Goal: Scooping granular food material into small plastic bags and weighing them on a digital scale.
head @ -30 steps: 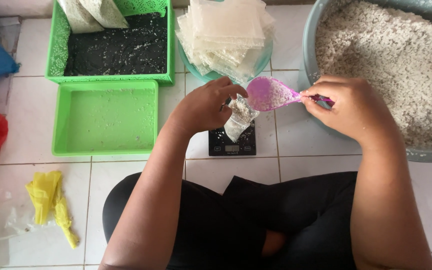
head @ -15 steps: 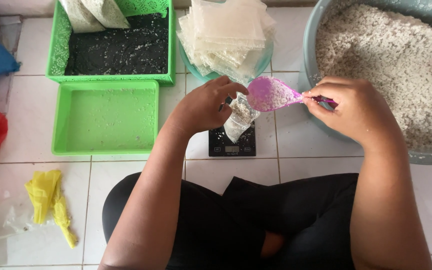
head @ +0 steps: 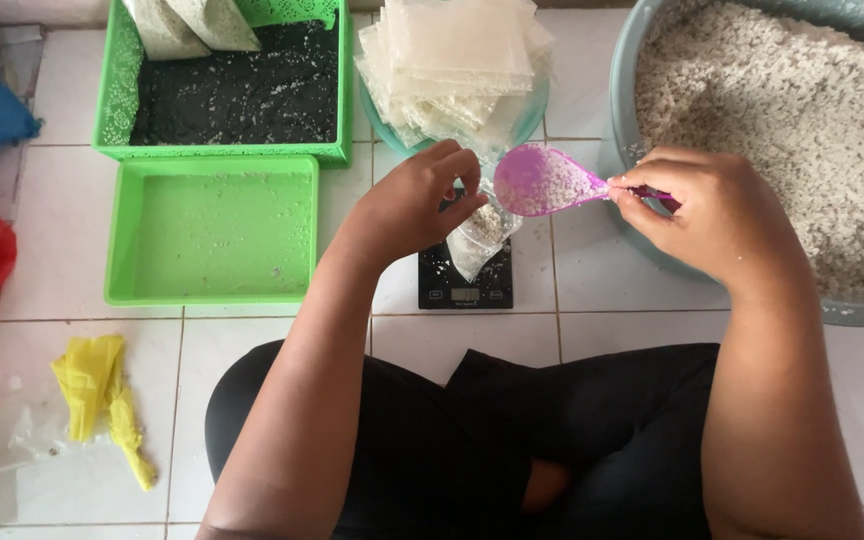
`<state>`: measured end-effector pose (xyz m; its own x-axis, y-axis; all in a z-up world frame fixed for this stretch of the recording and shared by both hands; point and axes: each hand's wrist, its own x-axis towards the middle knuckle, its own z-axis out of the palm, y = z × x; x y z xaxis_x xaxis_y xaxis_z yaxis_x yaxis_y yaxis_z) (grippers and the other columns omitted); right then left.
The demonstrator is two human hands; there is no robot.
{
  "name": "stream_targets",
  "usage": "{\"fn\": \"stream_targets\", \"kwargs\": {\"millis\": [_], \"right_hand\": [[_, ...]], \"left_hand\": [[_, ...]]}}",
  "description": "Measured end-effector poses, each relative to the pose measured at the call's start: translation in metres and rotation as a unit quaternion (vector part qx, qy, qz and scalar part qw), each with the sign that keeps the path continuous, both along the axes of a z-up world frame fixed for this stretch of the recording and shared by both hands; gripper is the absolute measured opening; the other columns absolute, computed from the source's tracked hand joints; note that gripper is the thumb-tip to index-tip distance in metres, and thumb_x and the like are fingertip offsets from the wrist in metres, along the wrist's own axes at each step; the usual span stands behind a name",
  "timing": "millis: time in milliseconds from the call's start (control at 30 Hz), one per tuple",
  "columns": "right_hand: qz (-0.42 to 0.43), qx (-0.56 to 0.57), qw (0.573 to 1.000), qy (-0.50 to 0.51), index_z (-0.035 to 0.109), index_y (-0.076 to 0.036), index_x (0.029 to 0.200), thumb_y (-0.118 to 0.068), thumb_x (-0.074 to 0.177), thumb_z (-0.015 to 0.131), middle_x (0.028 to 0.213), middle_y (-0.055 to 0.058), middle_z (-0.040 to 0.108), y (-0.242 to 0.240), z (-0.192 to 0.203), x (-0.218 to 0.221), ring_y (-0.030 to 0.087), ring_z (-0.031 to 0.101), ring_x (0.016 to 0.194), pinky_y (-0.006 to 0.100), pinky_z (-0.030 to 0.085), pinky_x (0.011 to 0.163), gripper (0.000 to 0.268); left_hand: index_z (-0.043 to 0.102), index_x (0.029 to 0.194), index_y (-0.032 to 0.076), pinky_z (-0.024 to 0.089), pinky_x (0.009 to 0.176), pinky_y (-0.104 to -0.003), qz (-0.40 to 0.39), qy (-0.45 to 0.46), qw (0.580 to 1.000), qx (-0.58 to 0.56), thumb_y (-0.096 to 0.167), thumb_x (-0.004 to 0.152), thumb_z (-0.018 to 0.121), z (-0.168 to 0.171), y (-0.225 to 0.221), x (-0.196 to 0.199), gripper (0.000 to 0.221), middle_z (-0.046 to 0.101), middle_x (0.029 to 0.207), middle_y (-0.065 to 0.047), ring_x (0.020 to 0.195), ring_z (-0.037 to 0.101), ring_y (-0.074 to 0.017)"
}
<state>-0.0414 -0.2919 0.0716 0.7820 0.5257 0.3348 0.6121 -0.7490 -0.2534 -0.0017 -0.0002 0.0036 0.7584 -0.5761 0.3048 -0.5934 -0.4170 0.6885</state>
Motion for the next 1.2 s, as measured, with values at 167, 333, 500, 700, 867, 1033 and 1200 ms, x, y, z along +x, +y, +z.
{"fn": "stream_targets", "kwargs": {"millis": [167, 333, 500, 700, 867, 1033, 1200], "right_hand": [[0.003, -0.004, 1.000, 0.008, 0.072, 0.001, 0.088, 0.000, 0.096, 0.071, 0.077, 0.003, 0.065, -0.002, 0.000, 0.001, 0.014, 0.054, 0.061, 0.030, 0.042, 0.050, 0.008], [0.022, 0.008, 0.999, 0.021, 0.074, 0.001, 0.092, 0.001, 0.093, 0.073, 0.077, 0.004, 0.066, 0.002, -0.001, 0.003, 0.013, 0.056, 0.060, 0.027, 0.045, 0.052, 0.002], [-0.011, -0.023, 1.000, 0.008, 0.075, -0.002, 0.094, -0.003, 0.096, 0.074, 0.083, 0.003, 0.068, 0.000, -0.006, 0.003, 0.014, 0.057, 0.061, 0.029, 0.044, 0.048, 0.003], [-0.006, 0.001, 1.000, 0.012, 0.074, 0.002, 0.092, 0.002, 0.096, 0.072, 0.079, 0.005, 0.065, -0.004, -0.003, 0.002, 0.015, 0.055, 0.063, 0.029, 0.043, 0.054, 0.004], [-0.006, 0.004, 1.000, 0.008, 0.075, 0.002, 0.095, 0.002, 0.096, 0.072, 0.081, 0.005, 0.066, -0.004, -0.002, 0.001, 0.015, 0.056, 0.064, 0.029, 0.042, 0.055, 0.003], [-0.002, 0.002, 1.000, 0.013, 0.074, 0.002, 0.094, 0.002, 0.097, 0.072, 0.079, 0.005, 0.064, -0.003, 0.000, 0.001, 0.015, 0.054, 0.063, 0.030, 0.041, 0.054, 0.003], [0.000, 0.009, 1.000, 0.007, 0.075, 0.002, 0.096, 0.004, 0.096, 0.073, 0.083, 0.005, 0.067, -0.003, -0.001, 0.001, 0.015, 0.056, 0.064, 0.028, 0.044, 0.055, 0.003]], "left_hand": [[0.058, 0.100, 0.012, 0.043, 0.058, -0.035, -0.009, -0.003, 1.000, 0.017, 0.013, 0.094, 0.061, -0.003, -0.003, 0.003, 0.006, 0.058, 0.093, -0.006, 0.067, 0.054, -0.0213], [0.055, 0.128, 0.017, 0.051, 0.071, -0.034, -0.047, 0.031, 0.998, 0.012, 0.011, 0.089, 0.061, -0.005, -0.002, 0.000, 0.040, 0.059, 0.101, -0.008, 0.071, 0.058, -0.0197], [0.060, 0.126, 0.025, 0.049, 0.069, -0.042, -0.005, 0.101, 0.984, 0.146, 0.018, 0.087, 0.058, 0.001, -0.006, -0.002, 0.040, 0.055, 0.099, -0.005, 0.101, 0.059, -0.0255], [0.053, 0.116, 0.018, 0.048, 0.061, -0.036, 0.012, 0.095, 0.989, 0.109, 0.018, 0.089, 0.059, 0.002, -0.001, 0.001, 0.028, 0.062, 0.105, -0.005, 0.081, 0.059, -0.0203], [0.056, 0.101, 0.011, 0.047, 0.063, -0.037, 0.026, -0.004, 0.998, 0.054, 0.011, 0.091, 0.063, -0.011, 0.005, 0.006, 0.012, 0.059, 0.096, -0.007, 0.084, 0.060, -0.0244], [0.061, 0.091, 0.010, 0.045, 0.064, -0.038, 0.050, 0.000, 0.997, 0.050, 0.011, 0.092, 0.067, -0.007, 0.001, 0.006, 0.007, 0.052, 0.091, -0.006, 0.081, 0.057, -0.0249], [0.058, 0.085, 0.011, 0.044, 0.057, -0.039, 0.058, -0.031, 0.997, 0.051, 0.025, 0.089, 0.076, -0.008, -0.005, 0.005, 0.023, 0.053, 0.096, -0.004, 0.087, 0.060, -0.0254]]}}
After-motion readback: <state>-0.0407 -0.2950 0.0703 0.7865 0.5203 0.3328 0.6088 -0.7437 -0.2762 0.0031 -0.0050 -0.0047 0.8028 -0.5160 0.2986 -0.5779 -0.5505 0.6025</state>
